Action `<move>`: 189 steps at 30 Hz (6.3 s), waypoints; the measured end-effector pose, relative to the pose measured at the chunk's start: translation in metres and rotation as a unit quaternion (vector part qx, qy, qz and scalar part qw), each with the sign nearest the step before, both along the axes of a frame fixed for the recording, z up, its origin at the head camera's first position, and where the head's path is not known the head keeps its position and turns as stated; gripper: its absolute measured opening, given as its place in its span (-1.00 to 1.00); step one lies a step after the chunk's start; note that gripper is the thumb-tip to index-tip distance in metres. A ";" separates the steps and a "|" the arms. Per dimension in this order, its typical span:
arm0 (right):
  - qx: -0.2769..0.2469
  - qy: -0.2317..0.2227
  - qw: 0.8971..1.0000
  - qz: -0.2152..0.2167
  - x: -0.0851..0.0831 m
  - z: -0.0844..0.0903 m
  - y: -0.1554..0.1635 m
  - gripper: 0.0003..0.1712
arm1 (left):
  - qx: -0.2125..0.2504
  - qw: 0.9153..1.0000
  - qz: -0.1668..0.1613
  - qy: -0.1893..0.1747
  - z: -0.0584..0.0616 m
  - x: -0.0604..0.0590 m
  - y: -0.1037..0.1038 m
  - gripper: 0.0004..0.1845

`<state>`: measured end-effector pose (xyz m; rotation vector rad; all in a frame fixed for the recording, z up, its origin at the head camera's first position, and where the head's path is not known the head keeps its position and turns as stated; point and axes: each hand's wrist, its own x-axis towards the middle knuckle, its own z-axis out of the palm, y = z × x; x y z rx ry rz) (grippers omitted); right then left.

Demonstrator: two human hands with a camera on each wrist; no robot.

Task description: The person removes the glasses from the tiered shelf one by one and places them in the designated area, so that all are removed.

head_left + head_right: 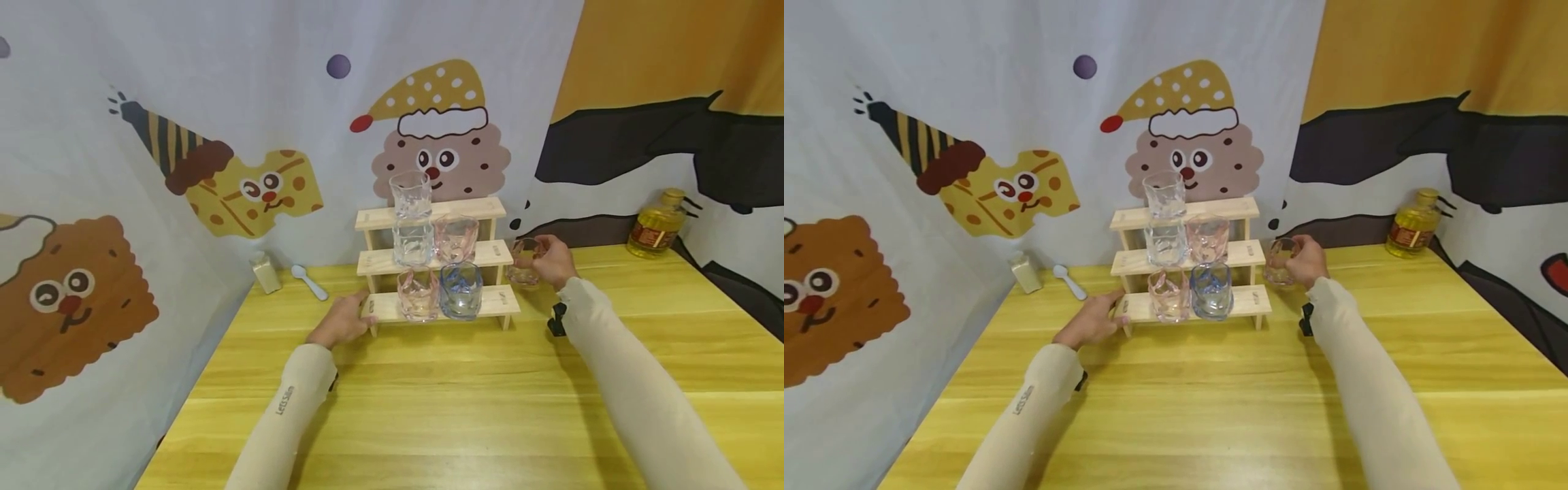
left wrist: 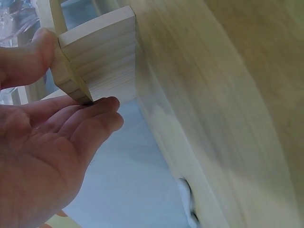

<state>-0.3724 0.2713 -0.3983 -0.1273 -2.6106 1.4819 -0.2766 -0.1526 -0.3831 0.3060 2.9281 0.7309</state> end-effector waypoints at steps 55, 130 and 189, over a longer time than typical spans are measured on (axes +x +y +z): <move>0.006 0.110 0.985 0.135 0.014 0.150 -0.106 -0.14 | -0.004 1.000 -0.001 -0.011 -0.002 -0.001 0.000 -0.27; -0.079 0.095 0.987 0.098 0.018 0.177 -0.106 -0.02 | 0.002 1.000 -0.006 -0.019 -0.004 0.001 -0.001 -0.26; -0.062 0.085 0.994 -0.011 0.063 0.053 0.060 -0.05 | -0.001 1.000 -0.014 0.001 -0.003 -0.001 -0.003 -0.26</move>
